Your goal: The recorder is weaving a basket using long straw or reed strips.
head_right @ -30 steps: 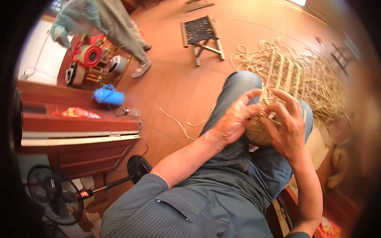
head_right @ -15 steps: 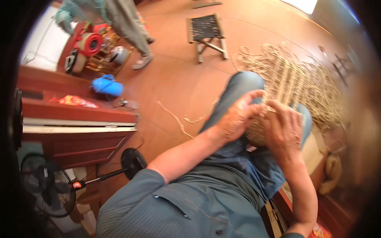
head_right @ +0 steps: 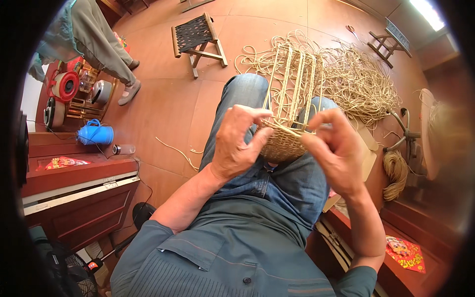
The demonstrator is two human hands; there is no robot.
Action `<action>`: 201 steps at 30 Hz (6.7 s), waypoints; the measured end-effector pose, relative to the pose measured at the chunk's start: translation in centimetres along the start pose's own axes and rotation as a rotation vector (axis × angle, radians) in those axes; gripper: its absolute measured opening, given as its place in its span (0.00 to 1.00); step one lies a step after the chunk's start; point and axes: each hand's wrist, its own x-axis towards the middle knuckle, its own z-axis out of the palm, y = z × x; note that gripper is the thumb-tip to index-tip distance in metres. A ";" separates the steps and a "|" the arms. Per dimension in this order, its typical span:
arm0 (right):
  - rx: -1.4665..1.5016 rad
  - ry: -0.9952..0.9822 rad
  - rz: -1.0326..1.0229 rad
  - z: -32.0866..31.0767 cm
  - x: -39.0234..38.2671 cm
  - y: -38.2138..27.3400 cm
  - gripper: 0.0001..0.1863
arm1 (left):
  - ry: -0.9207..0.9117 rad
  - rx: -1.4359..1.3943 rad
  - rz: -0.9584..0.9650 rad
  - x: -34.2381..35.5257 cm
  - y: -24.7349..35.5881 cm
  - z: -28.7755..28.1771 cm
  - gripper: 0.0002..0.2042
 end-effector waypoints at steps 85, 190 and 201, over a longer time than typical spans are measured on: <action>-0.853 -0.235 -0.082 4.1 9.6 0.0 0.16 | 0.115 -1.409 -0.778 -0.7 -1.3 3.2 0.08; -0.504 -0.073 0.142 -11.2 2.4 6.4 0.02 | -0.087 0.601 0.274 -1.1 3.0 2.2 0.18; 0.417 -0.161 0.151 -1.0 0.2 9.1 0.36 | -0.190 0.345 0.113 -1.0 2.7 2.8 0.16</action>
